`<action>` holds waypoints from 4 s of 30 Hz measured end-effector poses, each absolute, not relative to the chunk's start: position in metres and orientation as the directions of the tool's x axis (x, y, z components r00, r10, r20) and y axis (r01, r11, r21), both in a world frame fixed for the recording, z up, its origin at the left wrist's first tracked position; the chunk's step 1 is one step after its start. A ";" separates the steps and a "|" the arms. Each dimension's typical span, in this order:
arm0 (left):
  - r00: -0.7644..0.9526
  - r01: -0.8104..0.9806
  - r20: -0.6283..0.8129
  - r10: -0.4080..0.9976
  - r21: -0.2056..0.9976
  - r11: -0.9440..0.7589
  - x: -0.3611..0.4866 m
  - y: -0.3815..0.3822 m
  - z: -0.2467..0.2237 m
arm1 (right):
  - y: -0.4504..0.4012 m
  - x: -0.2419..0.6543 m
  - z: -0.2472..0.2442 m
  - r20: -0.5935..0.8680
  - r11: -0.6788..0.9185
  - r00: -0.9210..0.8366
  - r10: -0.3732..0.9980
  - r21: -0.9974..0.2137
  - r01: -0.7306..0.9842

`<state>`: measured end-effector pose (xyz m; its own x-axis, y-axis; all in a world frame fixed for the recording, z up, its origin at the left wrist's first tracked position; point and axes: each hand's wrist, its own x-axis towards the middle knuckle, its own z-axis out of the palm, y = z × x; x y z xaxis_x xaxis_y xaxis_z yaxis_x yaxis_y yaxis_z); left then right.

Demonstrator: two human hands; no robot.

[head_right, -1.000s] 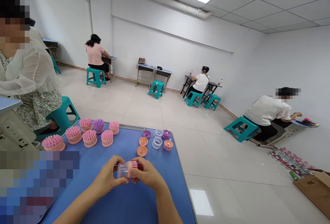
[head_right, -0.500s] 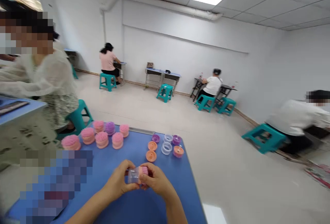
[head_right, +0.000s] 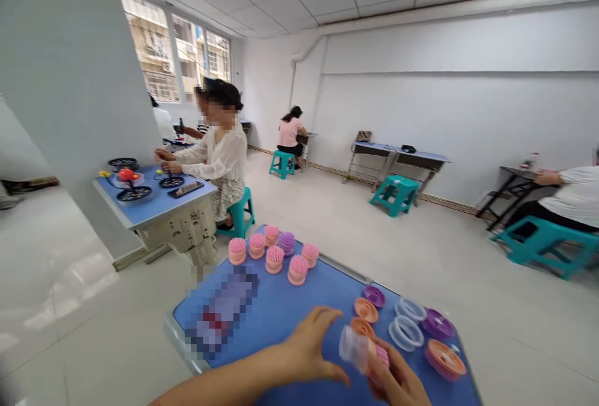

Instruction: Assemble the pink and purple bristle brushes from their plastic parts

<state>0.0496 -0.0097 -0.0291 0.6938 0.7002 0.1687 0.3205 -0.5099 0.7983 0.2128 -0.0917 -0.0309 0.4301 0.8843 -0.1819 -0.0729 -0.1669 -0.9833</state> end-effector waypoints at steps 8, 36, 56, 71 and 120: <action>0.657 0.546 0.018 0.753 0.678 -0.493 0.080 0.012 -0.017 | -0.088 0.239 -0.017 0.011 0.146 0.763 0.646 -0.983 -0.110; 0.681 0.588 0.130 0.721 0.489 -0.644 0.124 0.020 -0.040 | -0.081 0.233 -0.030 -0.003 -0.074 0.733 0.680 -0.995 0.065; 0.694 0.030 0.350 0.629 0.859 -0.511 0.042 -0.013 -0.013 | -0.096 0.216 -0.012 -0.063 0.049 0.314 0.947 -0.940 -0.339; 0.749 -0.076 0.133 0.649 0.990 -0.115 0.034 -0.019 -0.015 | -0.105 0.217 -0.009 -0.025 -0.011 0.163 0.986 -0.996 -0.085; 0.798 0.189 -0.307 0.518 0.944 0.269 0.035 0.000 -0.009 | -0.100 0.203 0.003 0.152 0.097 0.167 0.974 -0.949 0.300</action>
